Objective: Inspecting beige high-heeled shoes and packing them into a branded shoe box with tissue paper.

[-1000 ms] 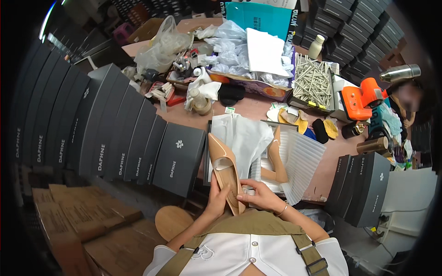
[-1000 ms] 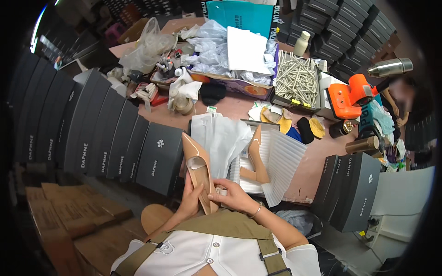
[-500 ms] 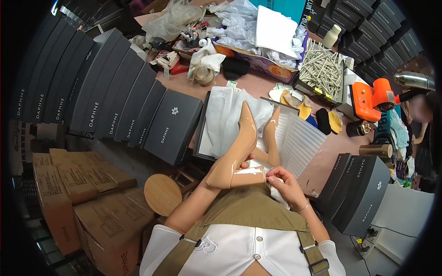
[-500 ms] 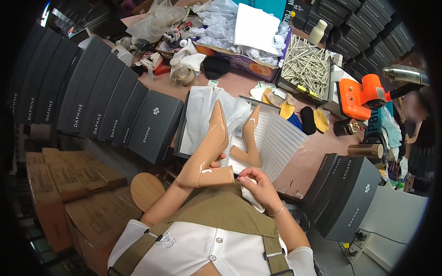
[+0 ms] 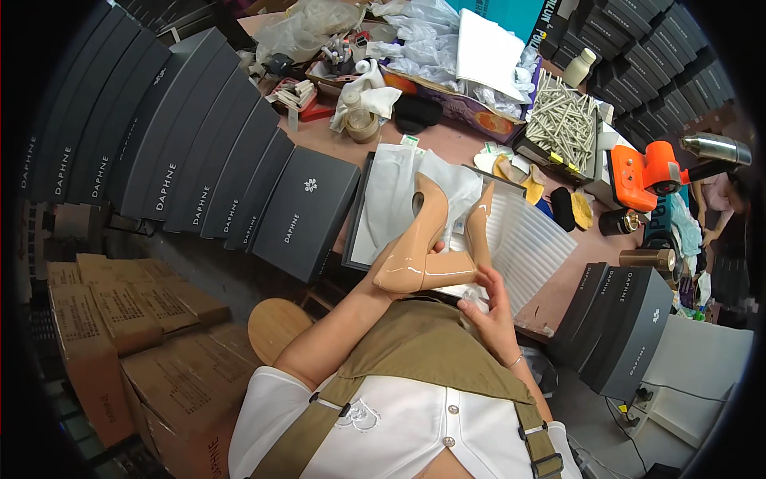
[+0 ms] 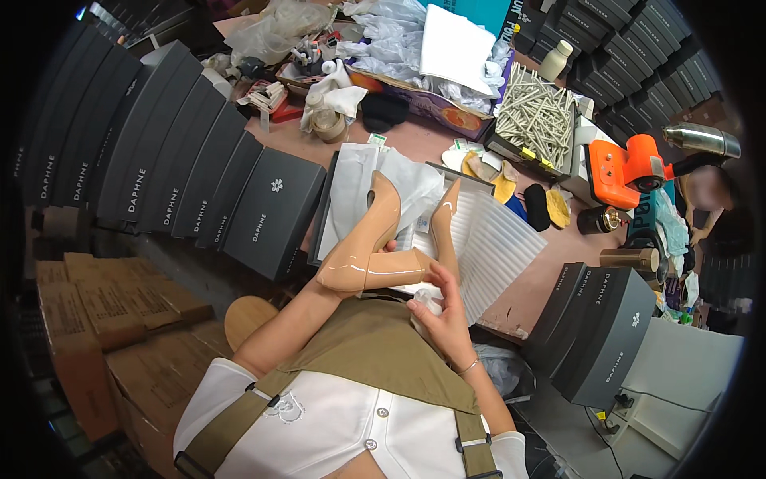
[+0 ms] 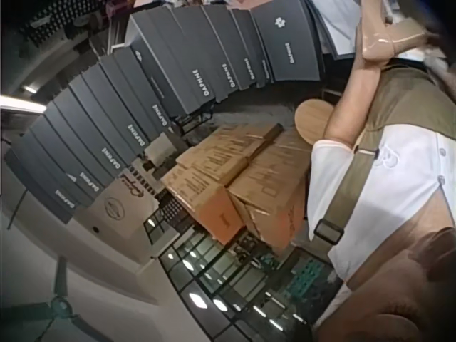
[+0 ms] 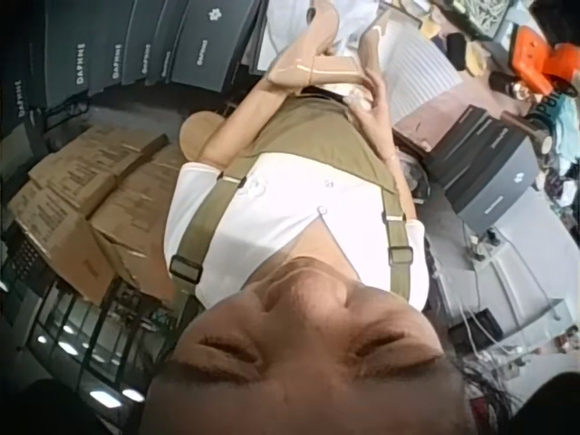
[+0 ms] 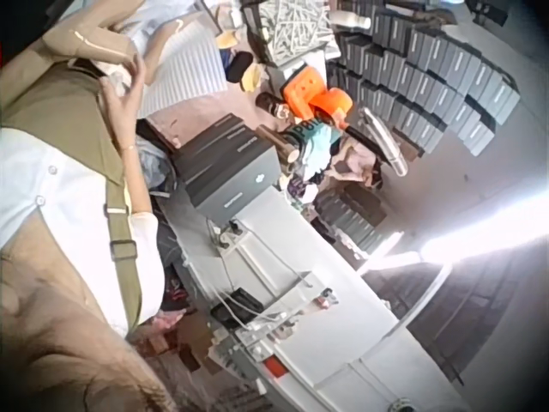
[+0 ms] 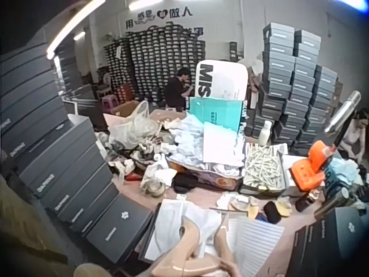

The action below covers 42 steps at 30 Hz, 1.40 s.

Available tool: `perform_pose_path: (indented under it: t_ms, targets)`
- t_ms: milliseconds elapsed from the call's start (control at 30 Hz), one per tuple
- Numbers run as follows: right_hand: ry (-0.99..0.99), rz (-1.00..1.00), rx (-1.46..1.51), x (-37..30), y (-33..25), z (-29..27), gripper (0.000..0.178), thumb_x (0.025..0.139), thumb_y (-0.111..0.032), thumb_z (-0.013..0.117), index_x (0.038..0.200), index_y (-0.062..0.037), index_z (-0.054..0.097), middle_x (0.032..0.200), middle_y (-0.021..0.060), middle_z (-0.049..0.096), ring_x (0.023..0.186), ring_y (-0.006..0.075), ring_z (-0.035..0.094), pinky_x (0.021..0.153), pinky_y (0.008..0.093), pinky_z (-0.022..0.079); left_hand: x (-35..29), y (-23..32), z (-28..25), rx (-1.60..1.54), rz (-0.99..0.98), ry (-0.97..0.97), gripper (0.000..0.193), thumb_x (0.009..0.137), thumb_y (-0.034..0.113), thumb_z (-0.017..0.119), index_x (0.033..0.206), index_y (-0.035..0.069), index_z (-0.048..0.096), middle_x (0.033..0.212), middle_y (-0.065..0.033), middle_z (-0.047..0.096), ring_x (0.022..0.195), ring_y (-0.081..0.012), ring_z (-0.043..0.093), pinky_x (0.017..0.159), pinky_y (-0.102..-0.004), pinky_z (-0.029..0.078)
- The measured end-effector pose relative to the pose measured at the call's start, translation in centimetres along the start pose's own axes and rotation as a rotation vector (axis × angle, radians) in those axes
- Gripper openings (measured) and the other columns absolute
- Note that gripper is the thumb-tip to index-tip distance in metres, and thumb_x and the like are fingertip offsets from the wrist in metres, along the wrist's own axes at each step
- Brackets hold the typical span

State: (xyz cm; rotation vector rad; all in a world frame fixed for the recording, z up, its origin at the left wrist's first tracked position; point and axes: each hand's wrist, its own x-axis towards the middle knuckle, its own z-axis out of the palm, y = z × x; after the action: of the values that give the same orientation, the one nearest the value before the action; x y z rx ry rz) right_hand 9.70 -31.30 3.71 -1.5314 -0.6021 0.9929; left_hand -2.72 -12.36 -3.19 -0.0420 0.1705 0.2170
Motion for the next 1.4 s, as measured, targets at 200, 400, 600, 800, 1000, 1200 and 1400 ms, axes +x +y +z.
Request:
perform_pose_path:
  t_ms: [200,400,600,800,1000,1200,1400]
  targets:
    - [-0.086,-0.372,-0.757,3.0,-2.9,2.3,0.089,0.07,-0.01,0.08,0.144,-0.0049,0.029,0.141,0.0165,0.041,0.13,0.0281,0.042,0.101,0.0343,0.04,0.2,-2.2,5.8,0.431,0.253,0.519,0.042,0.099,0.022,0.042,0.138,0.008,0.036,0.127,-0.0093,0.052,0.119,-0.0233,0.051,0.101,-0.0408,0.041]
    - [-0.139,-0.022,0.11,3.0,1.2,-0.5,0.08,0.072,-0.002,0.077,0.139,0.0005,0.034,0.134,0.0098,0.046,0.123,0.0209,0.046,0.103,0.0333,0.038,-0.9,0.1,7.7,0.644,0.426,0.507,0.062,0.099,0.043,0.042,0.149,0.015,0.016,0.138,-0.0105,0.041,0.13,-0.0239,0.036,0.106,-0.0449,0.029]
    - [-0.172,0.278,0.43,1.6,3.5,-2.2,0.074,0.072,-0.01,0.08,0.135,0.0001,0.041,0.129,0.0081,0.051,0.118,0.0187,0.049,0.103,0.033,0.037,0.0,2.8,6.8,0.745,0.404,0.463,0.047,0.098,0.027,0.052,0.14,0.01,0.04,0.124,0.0004,0.052,0.113,-0.0124,0.047,0.097,-0.0353,0.038]
    - [-0.199,0.219,0.591,3.0,2.2,-1.2,0.073,0.074,-0.028,0.079,0.133,-0.0009,0.045,0.123,0.0108,0.057,0.116,0.0209,0.053,0.099,0.0335,0.041,1.3,3.4,5.4,0.767,0.35,0.578,0.044,0.096,0.029,0.055,0.134,0.009,0.046,0.117,-0.002,0.056,0.108,-0.0144,0.048,0.09,-0.0362,0.042]
    - [-0.201,0.297,0.605,3.9,0.6,-1.1,0.06,0.082,-0.03,0.071,0.13,-0.0008,0.048,0.121,0.0103,0.058,0.116,0.0202,0.054,0.1,0.033,0.041,2.5,4.2,4.4,0.766,0.314,0.671,0.044,0.094,0.035,0.058,0.129,0.011,0.048,0.117,-0.0023,0.054,0.11,-0.0166,0.047,0.092,-0.0403,0.039]
    - [-0.179,0.302,0.774,4.6,1.8,-0.4,0.06,0.084,-0.025,0.069,0.132,0.0003,0.044,0.122,0.0114,0.058,0.116,0.0208,0.054,0.101,0.0329,0.042,3.5,4.8,4.7,0.763,0.28,0.702,0.043,0.094,0.037,0.057,0.129,0.014,0.049,0.117,-0.0015,0.054,0.111,-0.0161,0.046,0.094,-0.0422,0.037]
    - [-0.165,0.303,0.674,6.4,1.1,0.6,0.068,0.082,-0.024,0.073,0.135,0.0013,0.039,0.125,0.0136,0.056,0.118,0.024,0.053,0.101,0.034,0.042,4.2,6.1,3.3,0.716,0.297,0.641,0.049,0.094,0.041,0.055,0.135,0.016,0.042,0.124,-0.0035,0.051,0.113,-0.0174,0.046,0.095,-0.0424,0.038]
